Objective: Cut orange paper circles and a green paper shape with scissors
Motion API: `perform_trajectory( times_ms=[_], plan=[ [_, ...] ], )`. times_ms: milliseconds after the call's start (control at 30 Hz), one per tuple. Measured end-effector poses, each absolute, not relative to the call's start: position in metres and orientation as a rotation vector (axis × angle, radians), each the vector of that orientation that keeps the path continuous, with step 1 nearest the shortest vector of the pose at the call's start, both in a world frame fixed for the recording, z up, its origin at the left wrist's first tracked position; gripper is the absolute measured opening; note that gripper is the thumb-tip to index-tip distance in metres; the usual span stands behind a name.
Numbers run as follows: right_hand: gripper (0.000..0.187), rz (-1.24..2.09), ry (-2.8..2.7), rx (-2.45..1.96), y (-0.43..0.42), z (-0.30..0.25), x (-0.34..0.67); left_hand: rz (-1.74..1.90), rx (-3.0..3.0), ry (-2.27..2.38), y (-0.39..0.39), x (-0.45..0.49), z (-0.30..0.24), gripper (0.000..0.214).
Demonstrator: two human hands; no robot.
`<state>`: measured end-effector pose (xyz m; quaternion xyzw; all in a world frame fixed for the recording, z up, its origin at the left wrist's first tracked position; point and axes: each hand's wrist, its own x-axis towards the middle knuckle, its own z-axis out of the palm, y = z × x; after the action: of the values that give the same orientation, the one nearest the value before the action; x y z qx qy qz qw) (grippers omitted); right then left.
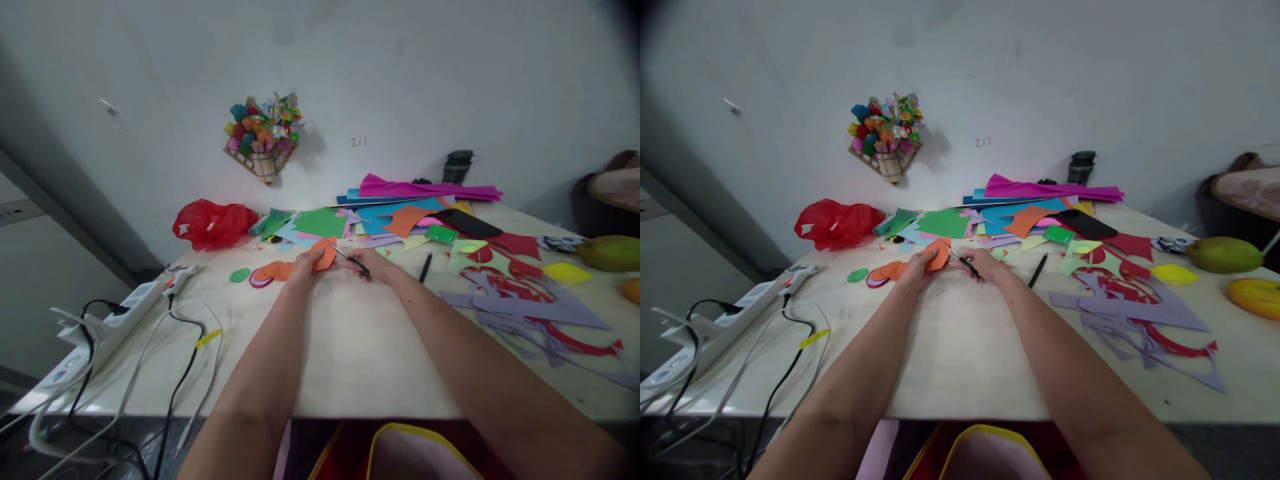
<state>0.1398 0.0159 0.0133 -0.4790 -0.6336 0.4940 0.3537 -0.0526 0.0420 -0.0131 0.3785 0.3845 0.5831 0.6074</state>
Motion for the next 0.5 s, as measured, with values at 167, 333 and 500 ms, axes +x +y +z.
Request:
perform_trajectory(
  times_ms=[167,333,500],
  plan=[
    [0.035,1.268,-1.634,-1.222,0.0159,0.0140,0.1404,1.352,0.874,0.933,0.0417,-0.0526,-0.0110,0.012],
    [0.033,1.260,-1.644,-1.237,0.0177,0.0137,0.1408,1.347,0.862,0.976,0.0434,-0.0531,-0.0110,0.013],
    [0.034,1.253,-1.669,-1.239,0.0178,0.0142,0.1411,1.364,0.823,0.966,0.0451,-0.0531,-0.0128,0.013]
  ],
)
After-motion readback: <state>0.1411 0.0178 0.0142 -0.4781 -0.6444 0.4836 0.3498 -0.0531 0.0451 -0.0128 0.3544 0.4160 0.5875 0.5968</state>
